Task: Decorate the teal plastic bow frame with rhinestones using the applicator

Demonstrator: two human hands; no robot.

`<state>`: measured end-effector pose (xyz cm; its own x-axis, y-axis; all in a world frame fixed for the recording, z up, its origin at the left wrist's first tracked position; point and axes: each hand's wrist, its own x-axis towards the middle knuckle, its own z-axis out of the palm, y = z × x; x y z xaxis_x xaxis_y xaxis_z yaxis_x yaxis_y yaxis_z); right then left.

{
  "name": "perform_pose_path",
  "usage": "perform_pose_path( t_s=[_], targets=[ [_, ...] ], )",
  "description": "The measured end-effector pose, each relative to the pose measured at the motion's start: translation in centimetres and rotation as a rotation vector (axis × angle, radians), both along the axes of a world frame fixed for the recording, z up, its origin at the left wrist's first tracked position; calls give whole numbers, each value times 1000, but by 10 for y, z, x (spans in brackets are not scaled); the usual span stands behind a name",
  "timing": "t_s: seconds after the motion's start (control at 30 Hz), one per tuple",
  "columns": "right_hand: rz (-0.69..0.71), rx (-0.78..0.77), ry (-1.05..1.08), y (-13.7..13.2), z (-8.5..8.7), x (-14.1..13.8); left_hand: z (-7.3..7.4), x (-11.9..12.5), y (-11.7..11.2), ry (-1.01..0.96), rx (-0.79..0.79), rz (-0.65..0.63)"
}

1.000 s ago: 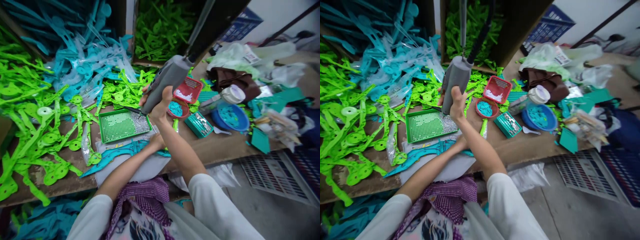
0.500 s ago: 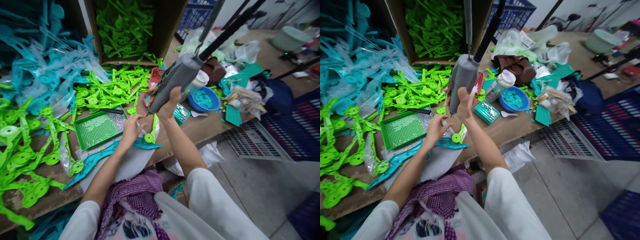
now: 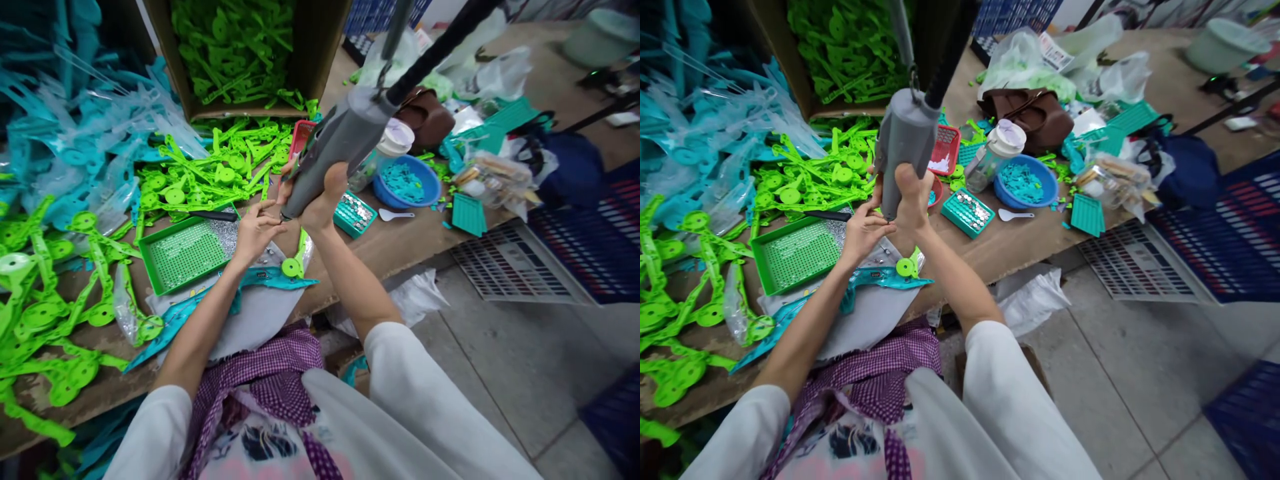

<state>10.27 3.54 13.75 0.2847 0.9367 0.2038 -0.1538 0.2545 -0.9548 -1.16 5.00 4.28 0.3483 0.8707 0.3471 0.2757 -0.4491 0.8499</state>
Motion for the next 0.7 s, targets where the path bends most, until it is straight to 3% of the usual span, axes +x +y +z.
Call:
perform_pose_path(
  t_s=[0.17, 0.3, 0.37, 0.5, 0.63, 0.7],
  targets=[
    [-7, 131, 73, -3, 12, 7, 0, 2, 5, -202, -293, -179],
    [-2, 107, 46, -7, 9, 17, 2, 12, 7, -157, -479, -329],
    [-27, 115, 42, -6, -1, 27, 1, 17, 1, -83, -445, -304],
    [-140, 155, 3, 6, -27, 54, -6, 16, -29, 175, -181, -225],
    [-251, 89, -107, 27, -53, 79, -17, 11, -62, 504, -41, -380],
    [-271, 54, -128, 35, -62, 84, -21, 12, -69, 613, -50, -374]
  ],
)
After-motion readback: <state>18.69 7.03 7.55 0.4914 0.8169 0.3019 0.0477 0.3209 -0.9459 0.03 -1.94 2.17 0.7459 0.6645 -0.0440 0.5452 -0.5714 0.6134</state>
